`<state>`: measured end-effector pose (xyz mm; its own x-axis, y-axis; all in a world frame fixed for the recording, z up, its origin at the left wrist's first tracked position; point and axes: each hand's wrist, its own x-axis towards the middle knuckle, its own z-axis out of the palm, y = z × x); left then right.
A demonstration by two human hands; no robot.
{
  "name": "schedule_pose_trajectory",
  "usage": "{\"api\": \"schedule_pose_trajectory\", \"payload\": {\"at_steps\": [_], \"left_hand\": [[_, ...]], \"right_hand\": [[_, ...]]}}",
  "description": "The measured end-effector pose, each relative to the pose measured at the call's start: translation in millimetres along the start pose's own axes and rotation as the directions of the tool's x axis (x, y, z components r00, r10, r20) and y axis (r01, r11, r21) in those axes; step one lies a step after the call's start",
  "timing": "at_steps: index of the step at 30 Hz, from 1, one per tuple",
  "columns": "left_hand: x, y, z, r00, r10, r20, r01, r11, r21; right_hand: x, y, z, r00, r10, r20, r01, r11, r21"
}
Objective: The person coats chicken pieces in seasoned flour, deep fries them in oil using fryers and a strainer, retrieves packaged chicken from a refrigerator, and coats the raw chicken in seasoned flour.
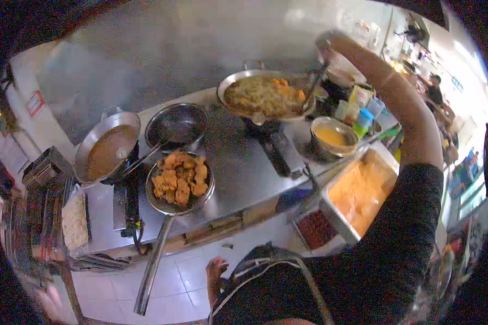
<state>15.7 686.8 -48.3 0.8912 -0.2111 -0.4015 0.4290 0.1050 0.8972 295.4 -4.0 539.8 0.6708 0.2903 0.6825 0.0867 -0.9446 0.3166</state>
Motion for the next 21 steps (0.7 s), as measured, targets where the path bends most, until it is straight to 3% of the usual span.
{"api": "schedule_pose_trajectory", "payload": {"at_steps": [1, 2, 3, 4, 6, 7, 8, 10, 11, 12, 13, 19, 21], "left_hand": [[-11.0, 15.7, 21.8, 0.993, -0.108, -0.055, 0.092, 0.967, -0.236], [-15.5, 24.3, 34.6, 0.983, -0.172, -0.066, 0.149, 0.953, -0.266], [-17.4, 25.2, 45.8, 0.967, -0.242, -0.073, 0.211, 0.932, -0.294], [-13.0, 15.1, 52.9, 0.966, -0.246, -0.086, 0.209, 0.929, -0.306], [-4.4, -13.2, 59.2, 0.981, -0.177, -0.074, 0.147, 0.941, -0.304], [-2.3, -20.3, 57.1, 0.98, -0.179, -0.081, 0.146, 0.938, -0.315], [-0.6, -24.3, 51.2, 0.991, 0.132, -0.007, -0.132, 0.99, 0.051], [1.3, -22.9, 58.7, 0.91, 0.382, 0.16, -0.414, 0.833, 0.366], [2.8, -11.9, 64.1, 0.978, 0.204, 0.036, -0.207, 0.963, 0.175], [1.6, 7.9, 71.1, 0.999, -0.007, -0.043, 0.006, 0.999, -0.043], [-1.5, 25.3, 76.5, 0.97, -0.231, -0.073, 0.205, 0.942, -0.265], [12.0, 59.6, 90.1, 0.989, -0.144, -0.04, 0.135, 0.975, -0.174], [17.3, 52.8, 85.8, 0.99, -0.14, 0.011, 0.141, 0.982, -0.126]], "right_hand": [[9.6, 28.5, -11.9, 0.917, -0.019, 0.4, -0.067, 0.977, 0.2], [19.0, 58.1, -22.9, 0.68, -0.034, 0.732, -0.256, 0.925, 0.281], [-11.3, 75.0, -14.1, 0.673, -0.143, 0.726, 0.179, 0.983, 0.029], [-40.0, 75.8, -4.1, 0.624, -0.237, 0.744, 0.568, 0.792, -0.224], [-92.6, 30.3, -34.2, 0.664, -0.403, 0.63, 0.561, 0.825, -0.064], [-105.2, -19.7, -52.4, 0.703, -0.097, 0.704, 0.208, 0.975, -0.073], [-117.6, -70.4, -70.8, 0.672, 0.218, 0.708, -0.17, 0.975, -0.139], [-181.2, -47.8, -13.7, 0.772, 0.081, 0.63, 0.116, 0.957, -0.265], [-183.4, -63.7, -14.7, 0.797, 0.059, 0.602, 0.067, 0.981, -0.185], [-198.6, -69.6, -0.5, 0.856, 0.089, 0.509, -0.002, 0.986, -0.168], [-185.6, -93.5, -13.1, 0.831, 0.131, 0.541, -0.077, 0.99, -0.122], [-193.4, -109.2, 40.2, 0.789, 0.304, 0.534, -0.308, 0.948, -0.084], [-187.3, -110.7, 46.7, 0.677, 0.422, 0.603, -0.471, 0.878, -0.085]]}}
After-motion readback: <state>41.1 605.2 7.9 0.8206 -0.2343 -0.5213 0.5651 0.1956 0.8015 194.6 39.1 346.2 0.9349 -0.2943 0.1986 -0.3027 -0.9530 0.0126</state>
